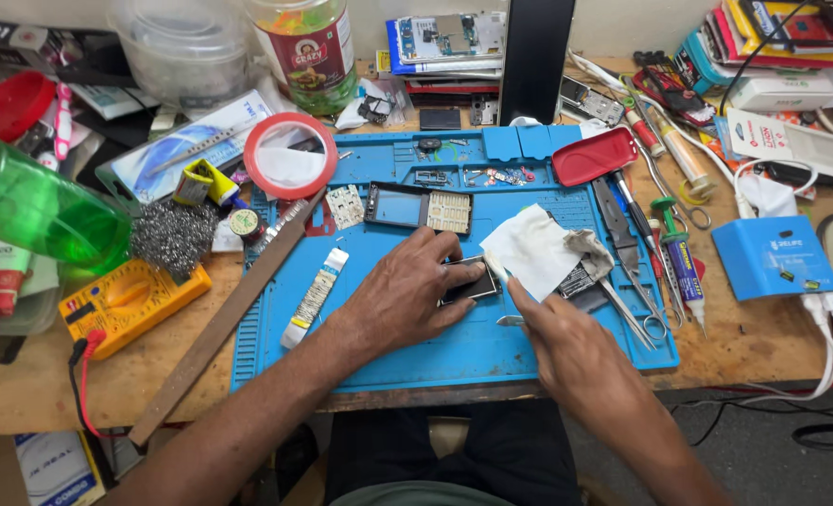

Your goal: The person cleans a mobile phone keypad with a cloth, applies adhesive from a tube to the keypad, and attaches it to the phone body. The person then picks up the phone battery and places it on the workbench.

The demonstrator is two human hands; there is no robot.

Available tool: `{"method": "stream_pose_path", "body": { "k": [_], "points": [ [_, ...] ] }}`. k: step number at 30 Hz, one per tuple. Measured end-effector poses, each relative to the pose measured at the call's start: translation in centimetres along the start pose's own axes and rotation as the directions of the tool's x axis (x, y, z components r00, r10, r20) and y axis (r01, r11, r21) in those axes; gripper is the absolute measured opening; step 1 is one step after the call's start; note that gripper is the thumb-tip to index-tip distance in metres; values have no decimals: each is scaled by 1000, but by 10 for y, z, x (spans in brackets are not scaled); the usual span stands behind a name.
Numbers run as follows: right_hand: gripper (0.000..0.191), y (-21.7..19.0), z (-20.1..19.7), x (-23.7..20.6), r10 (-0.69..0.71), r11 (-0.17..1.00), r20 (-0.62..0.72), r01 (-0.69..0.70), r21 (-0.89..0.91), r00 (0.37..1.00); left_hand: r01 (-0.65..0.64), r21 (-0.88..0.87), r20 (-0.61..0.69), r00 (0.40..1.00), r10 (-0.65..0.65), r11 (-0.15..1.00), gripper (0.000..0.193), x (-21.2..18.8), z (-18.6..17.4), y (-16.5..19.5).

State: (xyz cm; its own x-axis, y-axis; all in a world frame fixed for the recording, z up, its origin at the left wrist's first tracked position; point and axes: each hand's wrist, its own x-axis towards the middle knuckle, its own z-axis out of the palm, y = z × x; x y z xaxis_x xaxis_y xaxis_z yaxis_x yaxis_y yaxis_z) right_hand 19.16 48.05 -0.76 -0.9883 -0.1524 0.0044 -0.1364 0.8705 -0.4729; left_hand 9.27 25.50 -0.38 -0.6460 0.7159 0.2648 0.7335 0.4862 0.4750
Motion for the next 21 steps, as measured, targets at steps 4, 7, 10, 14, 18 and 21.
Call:
{"method": "stream_pose_path", "body": {
  "k": [4,7,10,14,18,21],
  "points": [
    [60,-2,-8,0,-24,999,24,25,-26,999,-23,0,-27,999,23,1000,40,0,-1,1],
    [57,-3,-11,3,-30,1000,0,30,4,1000,-39,19,-35,999,40,999,38,0,0,0],
    [57,3,-8,2,-53,999,-21,53,-3,998,-63,28,-36,997,64,998,41,0,2,-2],
    [58,16,2,-6,-137,990,-61,134,-45,989,-64,3,-39,997,64,998,37,0,3,-2],
    [60,19,0,4,-110,994,-27,110,3,994,-68,11,-66,995,68,998,36,0,1,1],
    [54,8,-14,26,-37,992,30,40,-119,999,-61,11,-50,997,61,998,35,-1,1,3]
  ]
}}
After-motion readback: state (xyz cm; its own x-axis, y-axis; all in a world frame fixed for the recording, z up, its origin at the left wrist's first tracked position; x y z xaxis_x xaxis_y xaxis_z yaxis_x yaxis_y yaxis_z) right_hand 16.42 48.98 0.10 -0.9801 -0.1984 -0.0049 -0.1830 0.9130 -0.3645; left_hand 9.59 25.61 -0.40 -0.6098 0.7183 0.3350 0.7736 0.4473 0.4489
